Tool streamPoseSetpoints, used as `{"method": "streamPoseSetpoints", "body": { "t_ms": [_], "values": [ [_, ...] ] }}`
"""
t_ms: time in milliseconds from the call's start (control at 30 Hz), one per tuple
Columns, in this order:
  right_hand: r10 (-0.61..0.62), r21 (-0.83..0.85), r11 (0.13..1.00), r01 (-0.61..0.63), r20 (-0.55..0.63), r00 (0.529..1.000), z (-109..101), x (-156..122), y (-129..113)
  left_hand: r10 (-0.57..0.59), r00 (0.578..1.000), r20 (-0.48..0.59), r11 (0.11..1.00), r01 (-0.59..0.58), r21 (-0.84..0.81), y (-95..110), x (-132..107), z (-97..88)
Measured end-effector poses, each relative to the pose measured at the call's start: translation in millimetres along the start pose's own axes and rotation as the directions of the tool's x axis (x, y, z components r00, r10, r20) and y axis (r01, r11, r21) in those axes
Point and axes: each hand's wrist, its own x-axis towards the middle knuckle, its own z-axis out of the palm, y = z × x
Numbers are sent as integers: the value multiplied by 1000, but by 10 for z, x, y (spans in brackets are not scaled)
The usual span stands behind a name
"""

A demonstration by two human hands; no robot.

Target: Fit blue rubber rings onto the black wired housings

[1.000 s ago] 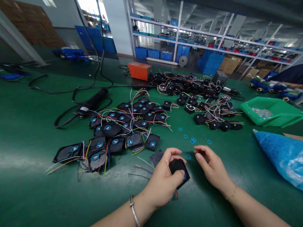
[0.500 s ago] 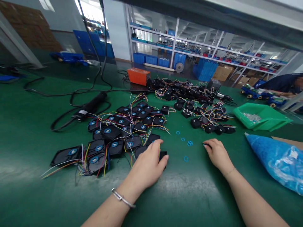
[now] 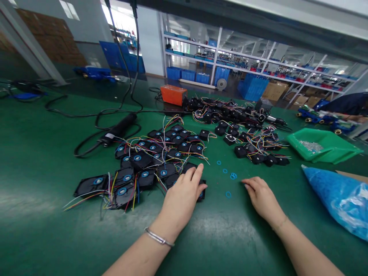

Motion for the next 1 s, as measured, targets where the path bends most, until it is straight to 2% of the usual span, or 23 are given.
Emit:
{"method": "streamPoseSetpoints", "body": {
  "t_ms": [167,233,300,367,467,533,600,633,667,733,767,800,833,867,933,1000],
  "values": [
    [44,-58,997,-48,-68,997,-26,103,102,-40,990,-134,992,55,109,62,-22,-134],
    [46,-69,996,-51,-78,996,-36,231,77,2,977,-215,993,24,119,86,-43,-164],
    [66,-85,994,-75,-103,992,-27,421,45,108,953,-284,992,-86,91,110,-79,-142],
    [124,-104,985,-140,-155,980,4,649,21,248,914,-321,967,-254,26,140,-133,-71],
    [235,-111,957,-266,-237,943,60,969,-12,434,865,-251,883,-464,-71,198,-228,51],
    [279,-94,945,-313,-266,923,70,1115,-47,506,849,-148,844,-524,-117,234,-279,92],
    [297,-57,944,-325,-281,913,49,1179,-102,519,852,-70,833,-522,-183,252,-301,100],
    [300,-30,947,-321,-286,910,33,1172,-143,497,867,-46,837,-493,-239,253,-300,100],
    [298,3,951,-310,-286,911,16,1137,-196,451,892,-31,843,-437,-315,249,-290,105],
    [277,70,961,-268,-269,922,-2,966,-350,282,959,8,814,-235,-532,234,-254,137],
    [258,120,965,-235,-243,935,-2,832,-454,179,983,46,745,-104,-659,227,-233,164],
    [238,184,962,-201,-206,949,1,671,-574,92,990,102,623,23,-782,225,-212,195],
    [214,248,954,-169,-166,963,5,494,-705,35,985,168,457,134,-879,229,-195,226],
    [177,412,902,-128,-84,981,6,314,-836,13,972,233,272,221,-937,239,-183,251],
    [119,557,823,-112,24,993,-16,4,-1049,29,943,332,-42,333,-942,276,-173,274],
    [35,619,781,-82,89,995,-72,-168,-1108,42,914,404,-219,403,-888,319,-174,262]
  ]
}}
